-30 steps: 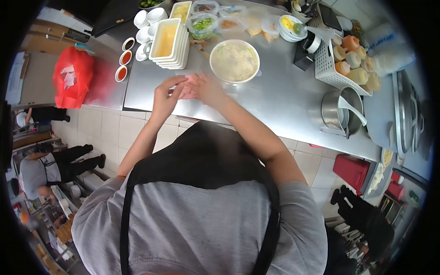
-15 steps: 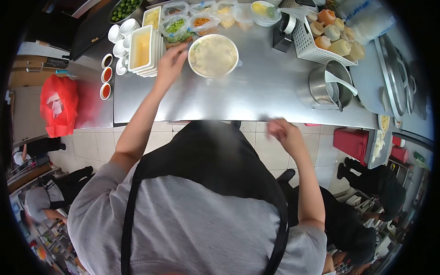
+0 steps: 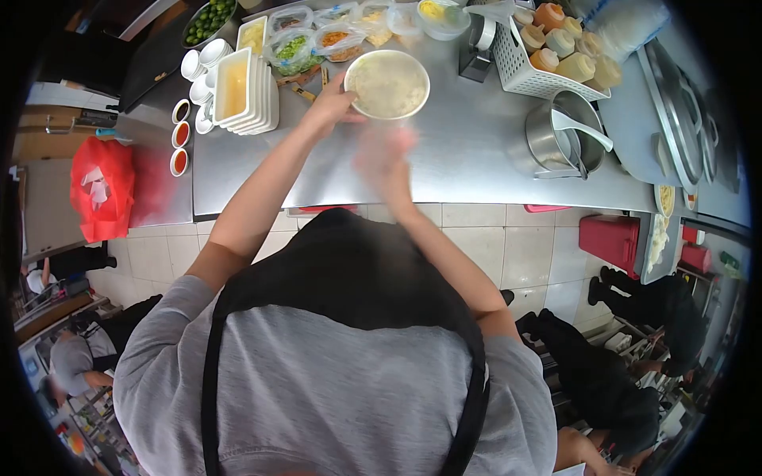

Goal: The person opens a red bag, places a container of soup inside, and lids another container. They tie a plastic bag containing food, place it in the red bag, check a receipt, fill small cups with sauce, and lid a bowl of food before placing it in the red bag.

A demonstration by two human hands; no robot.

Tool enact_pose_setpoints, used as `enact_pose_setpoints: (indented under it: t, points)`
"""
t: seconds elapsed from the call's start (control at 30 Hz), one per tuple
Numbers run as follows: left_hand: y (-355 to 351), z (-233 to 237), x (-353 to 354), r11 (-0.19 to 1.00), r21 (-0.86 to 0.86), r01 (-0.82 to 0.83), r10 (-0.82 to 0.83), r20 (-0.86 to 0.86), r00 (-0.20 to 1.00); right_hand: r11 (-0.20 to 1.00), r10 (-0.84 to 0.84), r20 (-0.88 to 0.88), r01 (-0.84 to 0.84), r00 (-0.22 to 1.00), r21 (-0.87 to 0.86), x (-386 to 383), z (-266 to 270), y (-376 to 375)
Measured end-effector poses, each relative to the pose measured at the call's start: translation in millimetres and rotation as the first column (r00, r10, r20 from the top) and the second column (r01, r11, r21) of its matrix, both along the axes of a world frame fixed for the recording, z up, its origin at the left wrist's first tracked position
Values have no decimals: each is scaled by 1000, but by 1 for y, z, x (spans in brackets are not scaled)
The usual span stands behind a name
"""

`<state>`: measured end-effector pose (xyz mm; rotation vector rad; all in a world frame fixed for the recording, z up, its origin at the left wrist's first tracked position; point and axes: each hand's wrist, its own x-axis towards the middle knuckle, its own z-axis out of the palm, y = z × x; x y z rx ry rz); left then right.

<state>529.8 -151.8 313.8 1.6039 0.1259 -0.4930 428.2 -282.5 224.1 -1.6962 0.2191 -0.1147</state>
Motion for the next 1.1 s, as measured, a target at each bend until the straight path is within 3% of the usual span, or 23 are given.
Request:
enact_pose_setpoints:
  t: [0.03,0.07,0.1,0.13,0.23,0.27,0.3,0.37,0.4,0.47,0.53,0.6,0.67,0.7,0.73,0.77,0.8,0.9,0.97,1.0,1.03,1.07,1.1]
  points:
    - [3,-8,5,1000,0,-1,1,-1,1000,981,192,45,-193,980,8,-14,4,5]
    - [11,-24,12,984,105,144,-157,121,980,925,378,85,-380,922,10,-25,7,8]
    - [18,-36,19,936,225,269,-319,227,920,914,405,-6,-405,914,-3,-27,19,-6]
    - [25,-41,25,938,224,263,-312,224,923,901,431,-97,-434,897,-15,-24,34,-31]
    - [42,-39,23,904,375,203,-303,229,925,927,230,43,-206,972,-313,-13,53,-104]
    - [46,-18,14,953,256,159,-201,147,969,887,221,93,-161,971,-433,-7,56,-125]
    - [50,-4,4,986,138,95,-103,51,993,885,241,91,-180,966,-430,-2,43,-144]
    - [64,3,-17,984,132,121,-132,81,988,521,420,207,-48,884,-852,6,4,-164]
    - [72,6,-29,978,128,167,-182,119,976,523,438,207,-61,875,-850,8,-4,-158]
    - [90,12,-57,984,114,137,-159,212,964,405,638,234,-61,733,-912,15,-15,-133]
    - [105,26,-87,987,138,78,-99,147,984,207,724,124,-43,678,-977,6,-48,-87]
    - [119,32,-114,994,101,-42,28,140,990,228,806,51,-230,589,-946,10,-38,-31]
    - [132,40,-140,984,67,-163,153,129,980,336,814,139,-263,564,-904,24,-45,28]
    - [137,45,-152,975,65,-214,206,110,972,596,789,224,-623,572,-506,24,-41,62]
    - [141,48,-161,963,62,-263,257,93,962,622,741,271,-780,614,67,21,-34,94]
    - [146,50,-169,948,71,-310,304,81,949,591,807,302,-695,508,-409,20,-21,120]
    - [150,51,-175,943,74,-324,317,86,944,449,871,278,-425,405,-786,16,-10,144]
    - [161,49,-182,922,120,-367,357,100,929,528,846,419,-411,328,-743,-13,-44,205]
    - [162,47,-183,928,102,-357,345,115,931,421,885,416,-742,211,-521,-27,-38,213]
    - [162,44,-182,934,95,-345,334,120,935,429,884,413,-733,220,-528,-28,-28,206]
    - [161,41,-178,935,122,-334,320,119,940,108,983,183,-904,33,-414,-24,-10,193]
    - [158,40,-173,937,146,-318,303,116,946,-200,979,-13,-959,-201,-200,-20,5,177]
    - [154,40,-168,945,134,-298,283,120,952,-63,998,-47,-961,-53,-269,-17,13,154]
